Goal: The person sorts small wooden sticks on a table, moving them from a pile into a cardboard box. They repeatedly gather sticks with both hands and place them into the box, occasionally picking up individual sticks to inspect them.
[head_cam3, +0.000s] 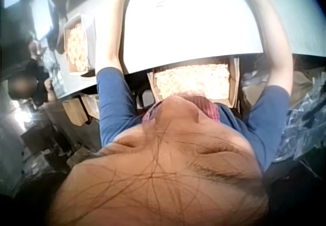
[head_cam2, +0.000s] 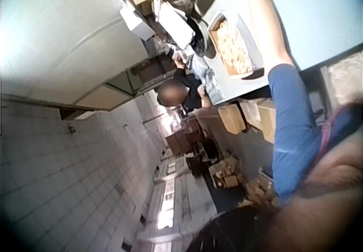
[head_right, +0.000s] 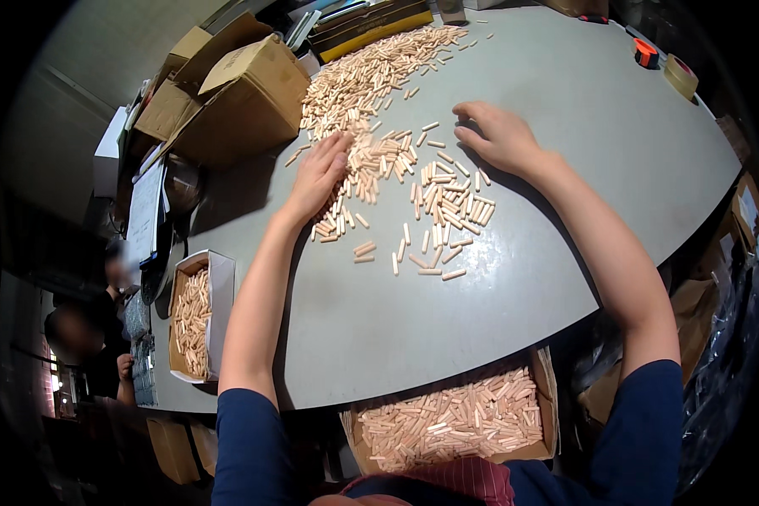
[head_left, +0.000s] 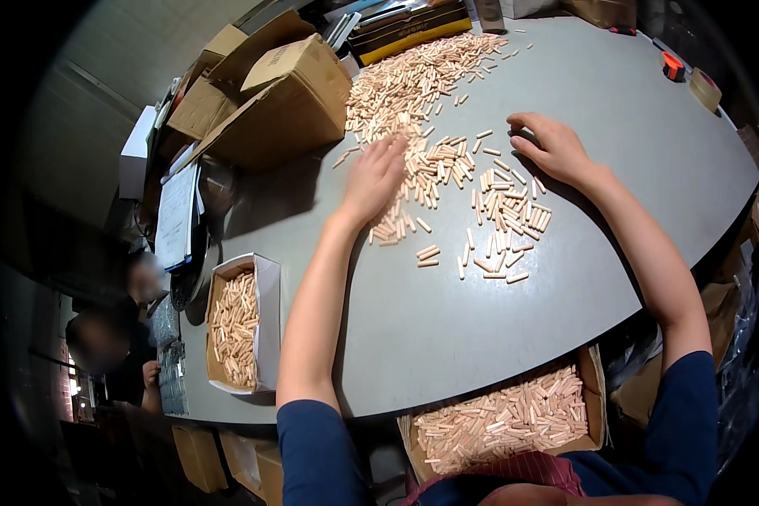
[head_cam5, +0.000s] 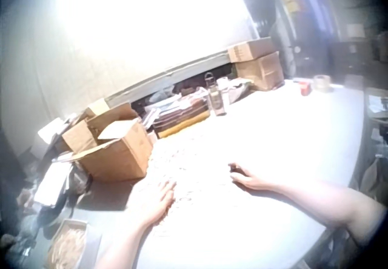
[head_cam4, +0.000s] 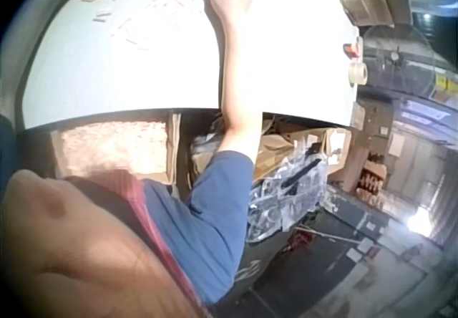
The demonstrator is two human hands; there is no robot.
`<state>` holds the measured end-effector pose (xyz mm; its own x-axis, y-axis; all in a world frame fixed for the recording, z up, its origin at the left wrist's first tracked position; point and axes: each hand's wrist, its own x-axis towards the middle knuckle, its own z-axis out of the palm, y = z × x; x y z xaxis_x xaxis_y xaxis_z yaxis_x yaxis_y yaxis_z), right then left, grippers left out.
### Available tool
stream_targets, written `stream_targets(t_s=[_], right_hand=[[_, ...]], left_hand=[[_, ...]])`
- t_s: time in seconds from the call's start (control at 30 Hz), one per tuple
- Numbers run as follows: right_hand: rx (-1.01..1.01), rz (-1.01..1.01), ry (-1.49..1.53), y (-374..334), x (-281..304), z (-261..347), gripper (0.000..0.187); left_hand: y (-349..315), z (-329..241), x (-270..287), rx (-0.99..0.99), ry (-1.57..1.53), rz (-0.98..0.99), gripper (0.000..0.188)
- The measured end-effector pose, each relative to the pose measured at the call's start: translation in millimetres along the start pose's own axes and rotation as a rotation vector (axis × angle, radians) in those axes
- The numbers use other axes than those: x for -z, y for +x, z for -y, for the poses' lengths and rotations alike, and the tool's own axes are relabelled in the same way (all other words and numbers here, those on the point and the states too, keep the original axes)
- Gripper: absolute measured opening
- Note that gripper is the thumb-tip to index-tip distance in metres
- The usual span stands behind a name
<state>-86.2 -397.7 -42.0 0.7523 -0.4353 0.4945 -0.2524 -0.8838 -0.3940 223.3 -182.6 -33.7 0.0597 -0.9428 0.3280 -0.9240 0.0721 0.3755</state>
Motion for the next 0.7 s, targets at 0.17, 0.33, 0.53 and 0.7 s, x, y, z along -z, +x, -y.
stream_targets(t_s=[0.17,0.33,0.53,0.7], right_hand=[[0.001,0.041,-0.018,-3.0,1.6,7.5,0.032],[0.031,0.038,-0.028,-1.9,3.2,5.7,0.031],[0.056,0.069,-0.073,-3.4,1.9,6.5,0.033],[0.070,0.117,-0.067,-2.5,7.4,11.8,0.033]], left_hand=[[-26.0,-29.7,0.5,-0.068,-0.019,0.096,0.052],[-51.7,-73.0,1.2,-0.097,0.036,0.152,0.052],[-77.6,-121.5,-1.8,-0.075,0.095,0.232,0.053],[-92.2,-146.4,-2.5,-0.076,0.157,0.256,0.054]])
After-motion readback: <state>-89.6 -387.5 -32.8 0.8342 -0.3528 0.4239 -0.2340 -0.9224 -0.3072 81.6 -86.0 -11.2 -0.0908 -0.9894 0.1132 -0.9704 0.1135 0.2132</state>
